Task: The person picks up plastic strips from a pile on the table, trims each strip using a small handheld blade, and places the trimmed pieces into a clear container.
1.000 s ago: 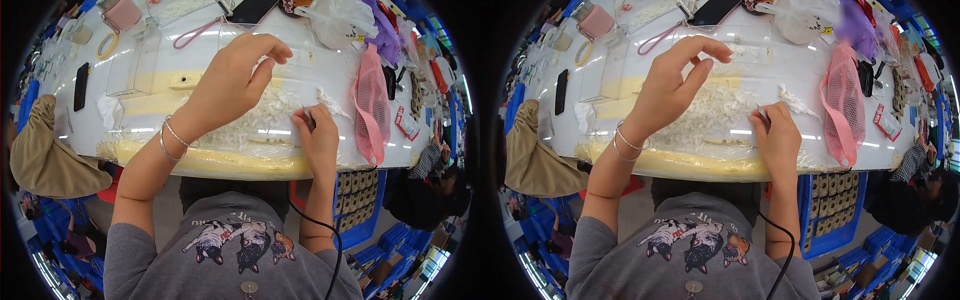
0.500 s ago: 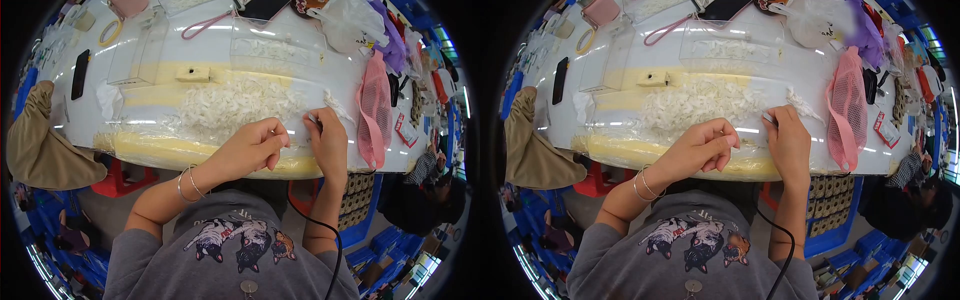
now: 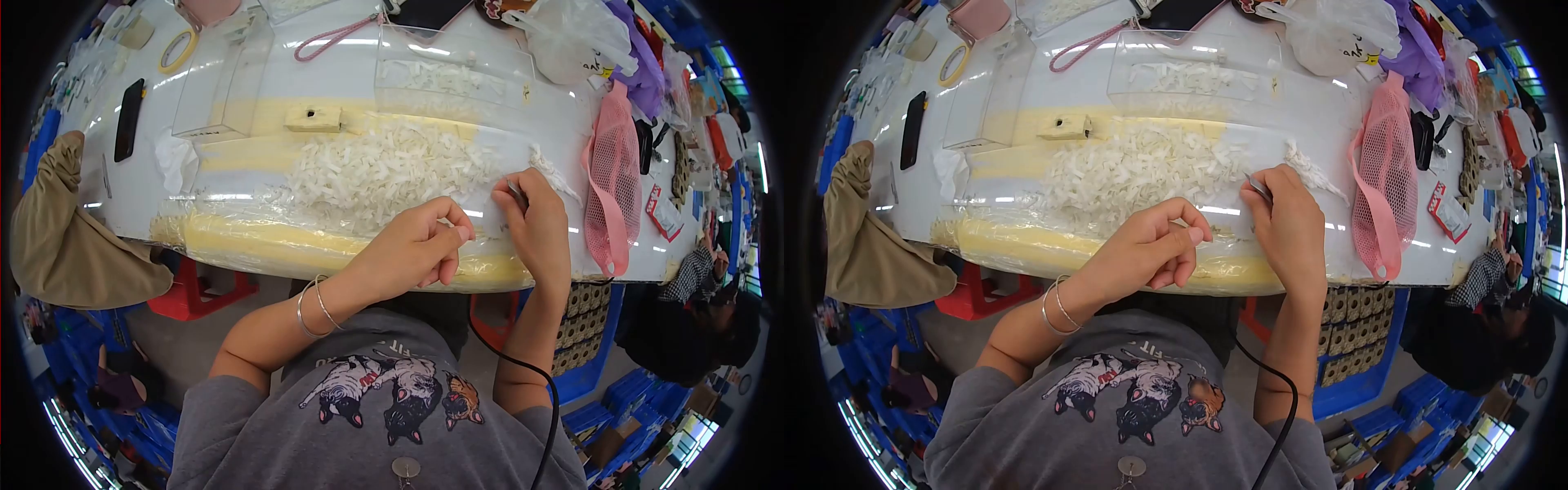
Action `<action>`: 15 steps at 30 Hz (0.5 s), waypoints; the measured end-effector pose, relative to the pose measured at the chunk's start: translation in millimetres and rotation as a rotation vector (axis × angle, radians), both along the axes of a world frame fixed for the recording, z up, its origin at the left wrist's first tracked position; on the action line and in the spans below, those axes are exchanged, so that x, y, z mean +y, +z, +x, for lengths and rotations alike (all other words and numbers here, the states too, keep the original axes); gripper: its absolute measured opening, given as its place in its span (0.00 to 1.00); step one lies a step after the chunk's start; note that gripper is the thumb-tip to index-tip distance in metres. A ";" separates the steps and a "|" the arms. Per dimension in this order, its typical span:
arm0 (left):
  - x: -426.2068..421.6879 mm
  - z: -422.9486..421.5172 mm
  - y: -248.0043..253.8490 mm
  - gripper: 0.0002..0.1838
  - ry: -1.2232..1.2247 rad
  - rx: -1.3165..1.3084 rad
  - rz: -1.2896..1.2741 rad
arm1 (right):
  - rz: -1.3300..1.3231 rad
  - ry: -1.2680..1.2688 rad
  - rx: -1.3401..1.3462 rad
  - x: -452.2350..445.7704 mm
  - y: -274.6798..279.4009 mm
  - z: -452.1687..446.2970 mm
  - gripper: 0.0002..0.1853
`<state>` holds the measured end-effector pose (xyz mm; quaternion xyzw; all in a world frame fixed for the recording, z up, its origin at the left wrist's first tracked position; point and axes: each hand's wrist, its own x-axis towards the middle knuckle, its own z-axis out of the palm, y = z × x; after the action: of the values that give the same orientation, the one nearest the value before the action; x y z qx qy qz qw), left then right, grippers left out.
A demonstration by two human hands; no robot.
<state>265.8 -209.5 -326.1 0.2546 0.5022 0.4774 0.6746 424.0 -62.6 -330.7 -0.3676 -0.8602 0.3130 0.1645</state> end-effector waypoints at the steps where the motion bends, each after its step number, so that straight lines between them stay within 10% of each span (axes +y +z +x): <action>1: 0.9 -0.2 -0.5 0.12 0.011 -0.029 -0.006 | -0.004 0.018 0.032 -0.2 -0.1 -1.0 0.05; 15: -8.3 9.5 -10.2 0.05 0.129 -0.815 0.174 | -0.256 0.123 0.592 -45.7 1.7 -8.6 0.07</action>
<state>275.2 -217.7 -336.2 0.0690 0.1673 0.6210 0.7626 415.4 -108.3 -329.0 -0.2258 -0.7494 0.5210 0.3406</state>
